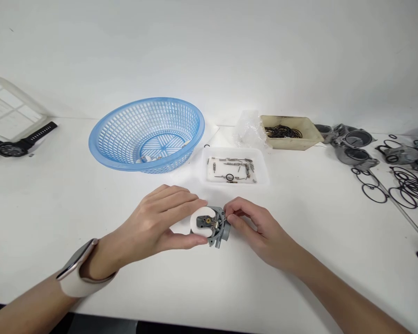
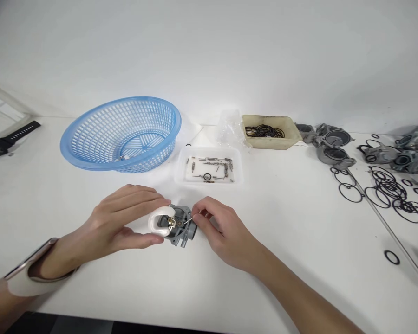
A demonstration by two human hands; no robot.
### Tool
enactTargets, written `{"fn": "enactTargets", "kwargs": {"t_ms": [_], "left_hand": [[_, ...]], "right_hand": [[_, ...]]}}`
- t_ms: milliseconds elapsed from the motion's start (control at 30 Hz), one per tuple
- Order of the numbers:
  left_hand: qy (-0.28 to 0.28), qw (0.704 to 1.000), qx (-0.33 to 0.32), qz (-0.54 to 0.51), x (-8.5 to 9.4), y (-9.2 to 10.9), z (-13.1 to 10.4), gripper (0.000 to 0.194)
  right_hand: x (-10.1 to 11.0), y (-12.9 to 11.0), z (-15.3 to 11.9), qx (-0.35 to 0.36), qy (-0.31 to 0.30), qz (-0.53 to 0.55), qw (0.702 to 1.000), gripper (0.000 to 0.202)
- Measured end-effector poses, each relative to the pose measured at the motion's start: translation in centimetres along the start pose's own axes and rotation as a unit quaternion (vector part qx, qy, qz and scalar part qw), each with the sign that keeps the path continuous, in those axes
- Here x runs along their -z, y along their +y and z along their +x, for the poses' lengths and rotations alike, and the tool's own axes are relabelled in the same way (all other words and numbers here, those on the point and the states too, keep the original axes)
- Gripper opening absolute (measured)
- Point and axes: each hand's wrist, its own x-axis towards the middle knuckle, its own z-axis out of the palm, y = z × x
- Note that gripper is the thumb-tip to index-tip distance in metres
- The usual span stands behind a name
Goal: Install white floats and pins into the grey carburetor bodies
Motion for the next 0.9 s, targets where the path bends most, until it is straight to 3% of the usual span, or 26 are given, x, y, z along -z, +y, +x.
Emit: {"fn": "enactTargets", "kwargs": {"t_ms": [133,333,600,900], "left_hand": [[-0.057,0.998,0.023,-0.009,-0.5,-0.2,-0.3,0.036],[-0.028,0.998,0.004,0.054,-1.6,0.3,-0.5,0.037],[-0.03,0.985,0.113,-0.126,-1.8,0.7,-0.4,0.035],[-0.048,0.976,0.132,-0.168,-2.4,1.3,-0.2,0.041]], "right_hand": [[0.0,0.1,0.2,-0.003,-0.002,0.0,1.0,0.021],[0.1,-0.1,-0.1,0.008,-0.008,-0.019,1.0,0.019],[0.4,-0.6,-0.1,0.032,-0.007,-0.052,0.998,0.017],[1.3,-1.2,-0.1,0.074,-0.038,-0.092,0.992,0.016]]}}
